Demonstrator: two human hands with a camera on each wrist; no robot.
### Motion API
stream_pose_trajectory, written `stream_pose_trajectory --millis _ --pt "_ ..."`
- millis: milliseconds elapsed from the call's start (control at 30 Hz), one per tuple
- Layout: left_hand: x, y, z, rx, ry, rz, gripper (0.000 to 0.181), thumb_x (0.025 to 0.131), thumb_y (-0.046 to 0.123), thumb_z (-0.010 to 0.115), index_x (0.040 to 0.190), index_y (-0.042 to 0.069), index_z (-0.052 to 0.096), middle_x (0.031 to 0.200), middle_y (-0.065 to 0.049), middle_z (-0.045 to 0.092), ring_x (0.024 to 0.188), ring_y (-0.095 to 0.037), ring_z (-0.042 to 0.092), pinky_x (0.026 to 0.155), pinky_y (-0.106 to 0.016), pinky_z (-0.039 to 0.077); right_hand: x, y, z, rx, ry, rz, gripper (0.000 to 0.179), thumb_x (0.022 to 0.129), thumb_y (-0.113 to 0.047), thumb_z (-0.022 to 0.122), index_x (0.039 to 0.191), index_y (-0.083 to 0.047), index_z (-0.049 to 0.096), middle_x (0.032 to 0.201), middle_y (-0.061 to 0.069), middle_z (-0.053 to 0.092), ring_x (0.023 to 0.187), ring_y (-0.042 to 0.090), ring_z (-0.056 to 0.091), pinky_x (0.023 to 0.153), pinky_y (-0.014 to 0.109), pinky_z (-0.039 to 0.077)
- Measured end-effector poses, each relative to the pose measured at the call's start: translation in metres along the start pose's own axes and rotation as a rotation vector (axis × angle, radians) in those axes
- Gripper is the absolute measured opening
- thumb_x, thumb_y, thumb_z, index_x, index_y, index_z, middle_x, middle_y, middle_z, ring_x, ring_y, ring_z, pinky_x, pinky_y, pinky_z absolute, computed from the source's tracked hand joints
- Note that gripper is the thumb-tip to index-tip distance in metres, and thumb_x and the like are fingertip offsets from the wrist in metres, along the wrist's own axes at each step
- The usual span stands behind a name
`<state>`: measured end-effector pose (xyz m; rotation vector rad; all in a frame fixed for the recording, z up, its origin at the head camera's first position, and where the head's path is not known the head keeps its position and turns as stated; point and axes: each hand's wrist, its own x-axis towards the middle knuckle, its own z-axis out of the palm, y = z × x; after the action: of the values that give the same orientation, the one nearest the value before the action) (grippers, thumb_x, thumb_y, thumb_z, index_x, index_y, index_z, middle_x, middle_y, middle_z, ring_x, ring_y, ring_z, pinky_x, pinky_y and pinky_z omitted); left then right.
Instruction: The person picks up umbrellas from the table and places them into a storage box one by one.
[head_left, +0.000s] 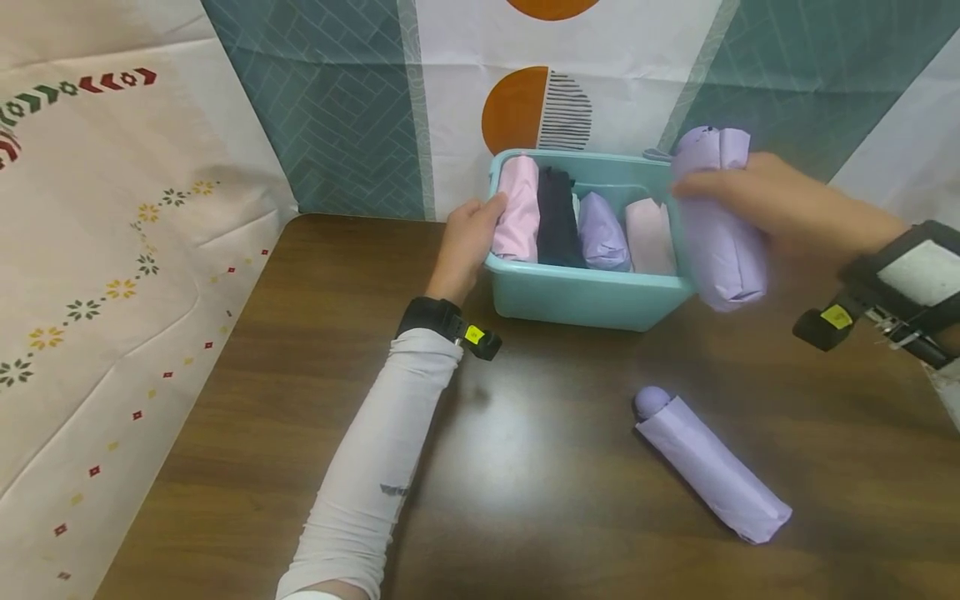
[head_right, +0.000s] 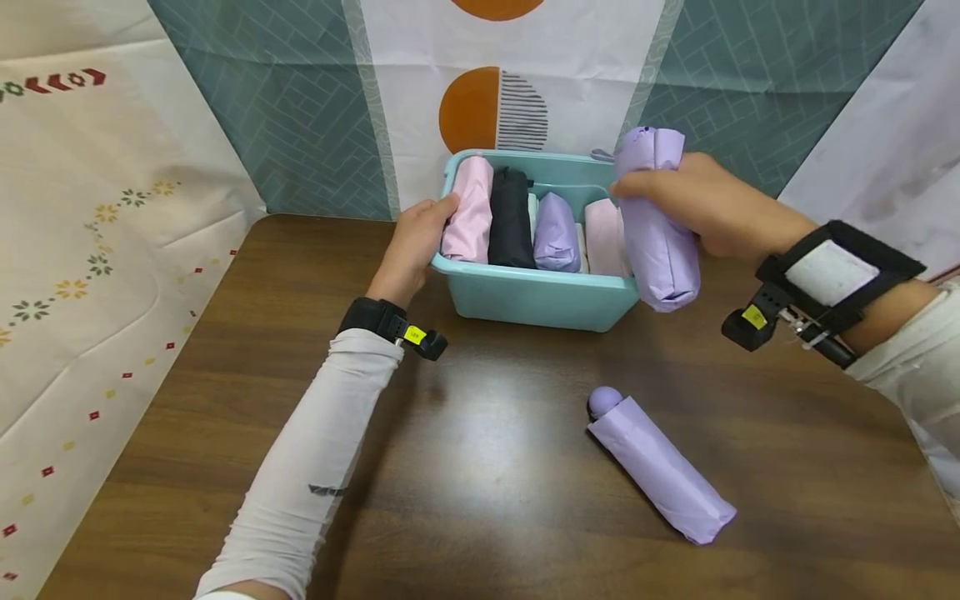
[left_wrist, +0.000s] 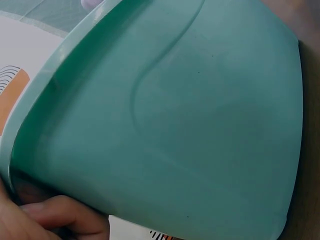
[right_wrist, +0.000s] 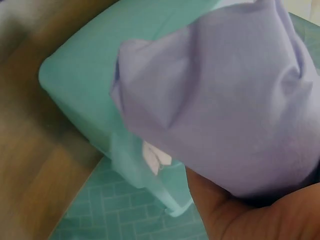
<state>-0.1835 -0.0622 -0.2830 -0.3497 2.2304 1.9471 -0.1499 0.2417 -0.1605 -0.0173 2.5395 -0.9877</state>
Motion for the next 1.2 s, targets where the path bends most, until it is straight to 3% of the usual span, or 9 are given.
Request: stream_pose_trajectory --millis 233,300,467,767,1200 --pt "0.000 -0.001 0.004 -0.004 0.001 0.012 0.039 0.095 0.050 0.051 0.104 0.013 0.059 0.093 -0.007 0.053 0.090 -0.021 0.055 0.072 -0.029 0.043 0.030 -0.005 -0.010 0.123 -0.029 0.134 0.087 0.087 -0.058 0.059 0.137 0.005 0.025 0.120 0.016 0.041 0.086 0.019 0.059 0.072 0.039 0.053" --pt "-0.001 -0.001 0.004 -0.005 -0.005 0.015 0.039 0.095 0.050 0.051 0.104 0.013 0.059 0.094 -0.007 0.053 0.090 -0.021 0.055 0.072 -0.030 0.043 0.035 -0.005 -0.013 0.109 -0.026 0.152 0.091 0.086 -0.059 0.058 0.138 0.006 0.021 0.123 0.017 0.038 0.086 0.018 0.058 0.071 0.038 0.053" --pt "0.000 0.000 0.005 -0.005 0.000 0.017 0.039 0.095 0.050 0.051 0.103 0.013 0.059 0.093 -0.007 0.053 0.089 -0.020 0.056 0.072 -0.029 0.043 0.045 -0.005 -0.015 0.093 -0.035 0.136 0.089 0.087 -0.059 0.057 0.138 0.006 0.022 0.122 0.016 0.039 0.088 0.017 0.056 0.071 0.036 0.052" --pt "-0.001 0.001 0.003 -0.003 0.003 0.011 0.039 0.095 0.050 0.051 0.102 0.013 0.059 0.091 -0.007 0.052 0.089 -0.020 0.055 0.071 -0.028 0.042 0.050 -0.004 -0.012 0.023 -0.153 0.025 0.071 0.093 -0.057 0.049 0.132 0.000 0.032 0.117 0.016 0.045 0.096 0.025 0.054 0.076 0.037 0.052" --pt "0.000 0.001 0.002 0.005 0.006 0.002 0.039 0.095 0.051 0.050 0.103 0.013 0.059 0.092 -0.008 0.053 0.090 -0.020 0.056 0.071 -0.028 0.043 0.064 -0.006 -0.007 -0.049 -0.228 0.080 0.080 0.092 -0.060 0.047 0.134 0.006 0.027 0.119 0.017 0.041 0.100 0.027 0.051 0.078 0.037 0.051"
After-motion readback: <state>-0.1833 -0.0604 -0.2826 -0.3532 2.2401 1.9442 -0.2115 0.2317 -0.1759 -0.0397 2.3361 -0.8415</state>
